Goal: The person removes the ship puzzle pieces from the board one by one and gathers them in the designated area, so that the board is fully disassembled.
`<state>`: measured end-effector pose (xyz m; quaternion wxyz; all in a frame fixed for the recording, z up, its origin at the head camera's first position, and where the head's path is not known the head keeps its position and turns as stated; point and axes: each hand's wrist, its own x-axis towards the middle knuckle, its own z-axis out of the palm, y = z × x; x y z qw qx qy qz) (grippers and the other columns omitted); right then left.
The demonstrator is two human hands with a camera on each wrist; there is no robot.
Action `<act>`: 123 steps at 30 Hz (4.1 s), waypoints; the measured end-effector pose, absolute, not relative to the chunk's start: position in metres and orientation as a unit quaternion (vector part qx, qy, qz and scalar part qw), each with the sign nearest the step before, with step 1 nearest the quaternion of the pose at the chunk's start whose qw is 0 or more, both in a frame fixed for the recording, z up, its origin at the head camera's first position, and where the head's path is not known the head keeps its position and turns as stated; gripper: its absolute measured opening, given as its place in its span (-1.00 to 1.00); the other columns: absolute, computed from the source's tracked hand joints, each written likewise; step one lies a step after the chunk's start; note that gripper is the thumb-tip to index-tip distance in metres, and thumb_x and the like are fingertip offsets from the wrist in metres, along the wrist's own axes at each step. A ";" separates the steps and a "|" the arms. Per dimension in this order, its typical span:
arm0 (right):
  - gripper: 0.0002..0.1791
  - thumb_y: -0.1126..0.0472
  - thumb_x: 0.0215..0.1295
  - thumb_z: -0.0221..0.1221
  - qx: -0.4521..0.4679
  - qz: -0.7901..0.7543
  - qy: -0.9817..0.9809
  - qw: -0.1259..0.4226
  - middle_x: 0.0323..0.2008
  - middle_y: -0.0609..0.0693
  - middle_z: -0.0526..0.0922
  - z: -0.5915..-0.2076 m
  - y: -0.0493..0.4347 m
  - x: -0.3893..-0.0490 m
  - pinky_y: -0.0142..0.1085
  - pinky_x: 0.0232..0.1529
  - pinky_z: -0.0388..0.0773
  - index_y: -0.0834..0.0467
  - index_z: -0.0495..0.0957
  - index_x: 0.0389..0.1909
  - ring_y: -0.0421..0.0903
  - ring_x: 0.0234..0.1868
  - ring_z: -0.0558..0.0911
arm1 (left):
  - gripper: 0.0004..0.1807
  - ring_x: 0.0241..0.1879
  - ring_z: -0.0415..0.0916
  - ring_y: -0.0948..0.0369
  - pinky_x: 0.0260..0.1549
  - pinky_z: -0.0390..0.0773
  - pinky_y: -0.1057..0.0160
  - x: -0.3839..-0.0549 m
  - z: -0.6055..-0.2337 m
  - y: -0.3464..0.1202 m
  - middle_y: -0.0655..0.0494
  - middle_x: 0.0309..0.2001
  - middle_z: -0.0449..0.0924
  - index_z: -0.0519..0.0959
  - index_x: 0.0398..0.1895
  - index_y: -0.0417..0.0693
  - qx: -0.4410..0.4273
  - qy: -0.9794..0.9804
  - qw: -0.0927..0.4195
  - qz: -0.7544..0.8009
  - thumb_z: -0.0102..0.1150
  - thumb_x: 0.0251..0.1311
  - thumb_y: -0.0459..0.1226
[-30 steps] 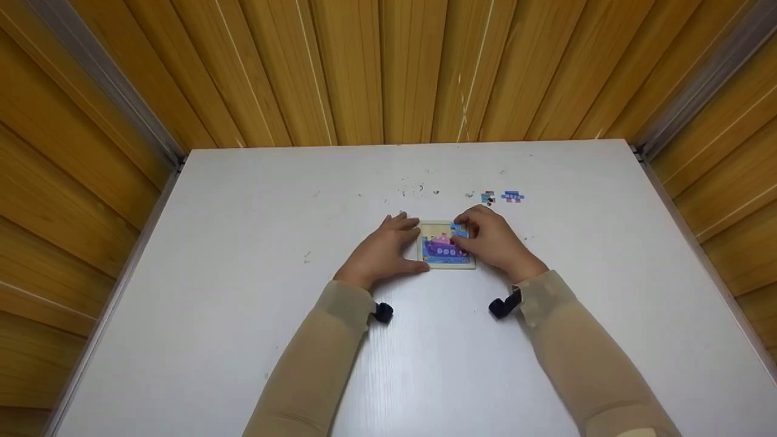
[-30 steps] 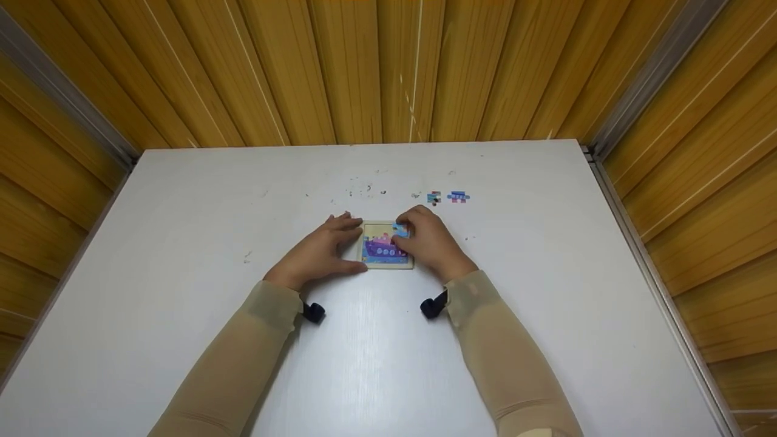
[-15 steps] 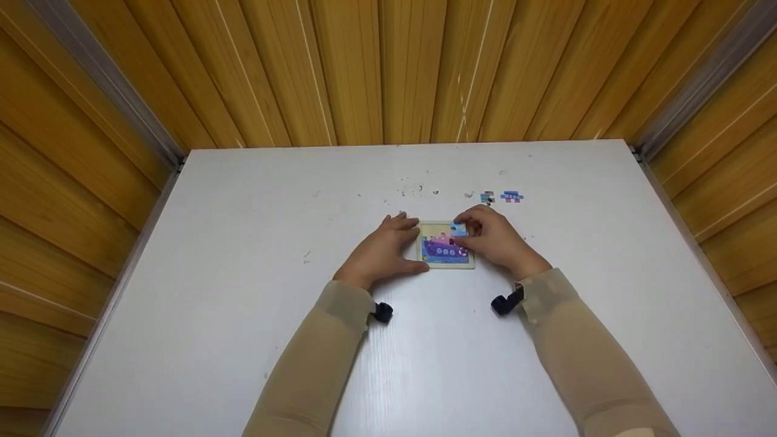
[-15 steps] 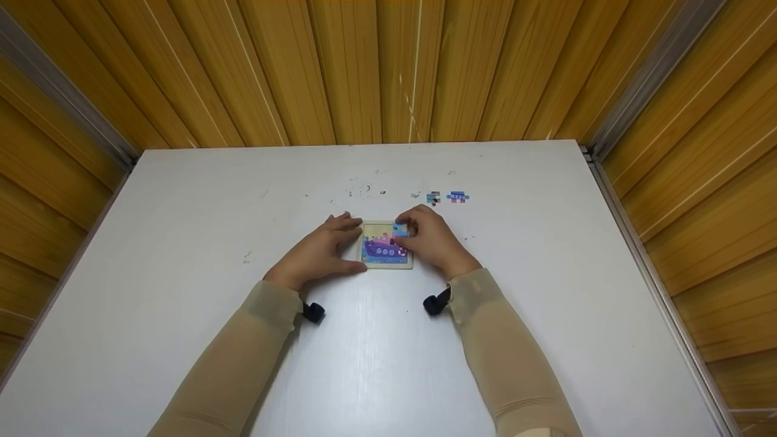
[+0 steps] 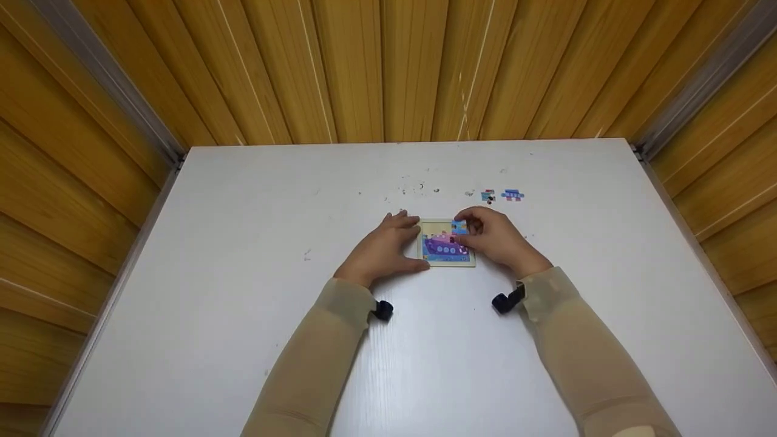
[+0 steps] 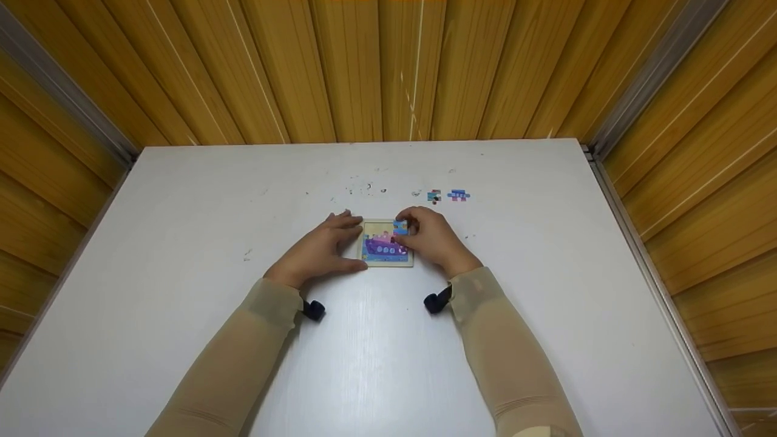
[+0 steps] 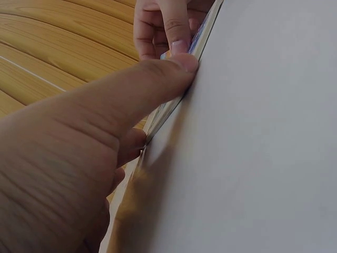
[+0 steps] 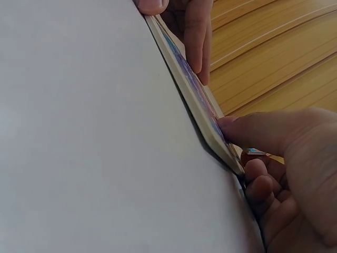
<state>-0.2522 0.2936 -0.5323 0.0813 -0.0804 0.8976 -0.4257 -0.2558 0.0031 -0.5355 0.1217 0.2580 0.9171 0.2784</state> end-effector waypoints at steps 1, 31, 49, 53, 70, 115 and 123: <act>-0.56 0.17 0.52 0.46 -0.080 -0.425 0.898 0.081 -0.12 0.04 0.59 -0.533 0.294 -0.252 -0.21 -0.02 0.48 0.14 0.68 0.34 0.00 -0.06 0.50 | -0.01 0.88 -0.03 -0.06 0.87 0.12 -0.05 -0.256 -0.536 0.003 0.20 0.79 0.29 0.50 0.68 0.02 0.258 0.917 0.122 0.278 0.63 0.27 0.20; -0.49 0.11 0.50 0.50 -0.060 -0.482 0.872 0.055 -0.09 0.04 0.66 -0.536 0.298 -0.255 -0.45 -0.15 0.54 0.15 0.74 0.39 -0.04 -0.08 0.54 | -0.01 0.88 -0.01 -0.02 0.88 0.10 -0.02 -0.255 -0.534 0.003 0.17 0.79 0.30 0.51 0.68 0.02 0.260 0.919 0.116 0.274 0.64 0.27 0.19; -0.54 0.34 0.54 0.40 -0.027 -0.624 0.780 -0.046 0.00 -0.13 0.71 -0.534 0.313 -0.259 -0.58 -0.09 0.70 0.30 0.67 0.40 -0.21 -0.08 0.65 | -0.01 0.89 -0.02 0.01 0.88 0.05 0.02 -0.253 -0.533 0.003 0.17 0.79 0.30 0.51 0.68 -0.01 0.259 0.914 0.117 0.288 0.66 0.26 0.16; -0.46 0.38 0.55 0.35 0.028 -0.648 0.757 -0.074 -0.03 -0.07 0.58 -0.534 0.318 -0.265 -0.52 -0.30 0.63 0.30 0.59 0.49 -0.24 -0.24 0.61 | -0.01 0.89 -0.05 0.03 0.88 0.06 0.03 -0.253 -0.534 0.002 0.21 0.80 0.29 0.50 0.69 0.00 0.256 0.914 0.121 0.290 0.65 0.26 0.16; -0.49 0.26 0.66 0.31 0.169 -0.747 0.627 -0.143 0.01 -0.09 0.65 -0.530 0.363 -0.272 -0.50 -0.10 0.73 0.00 0.57 0.54 -0.14 -0.06 0.66 | 0.00 0.89 -0.04 -0.04 0.88 0.07 -0.01 -0.255 -0.535 0.003 0.19 0.81 0.27 0.49 0.69 -0.01 0.254 0.914 0.124 0.291 0.66 0.26 0.14; -0.61 0.10 0.67 0.19 0.260 -0.427 0.860 -0.105 0.25 0.18 0.85 -0.526 0.395 -0.272 -0.37 0.06 0.65 0.18 0.82 0.27 0.00 0.26 0.73 | 0.01 0.89 -0.05 -0.01 0.89 0.04 0.02 -0.253 -0.532 0.003 0.18 0.81 0.26 0.47 0.69 -0.03 0.253 0.917 0.125 0.282 0.65 0.27 0.15; -0.60 0.09 0.67 0.22 0.258 -0.431 0.859 -0.102 0.28 0.20 0.83 -0.528 0.394 -0.274 -0.17 0.29 0.71 0.18 0.80 0.31 0.06 0.34 0.73 | 0.01 0.89 -0.04 -0.01 0.89 0.04 0.02 -0.253 -0.534 0.003 0.19 0.81 0.26 0.48 0.69 -0.02 0.252 0.918 0.123 0.281 0.64 0.26 0.16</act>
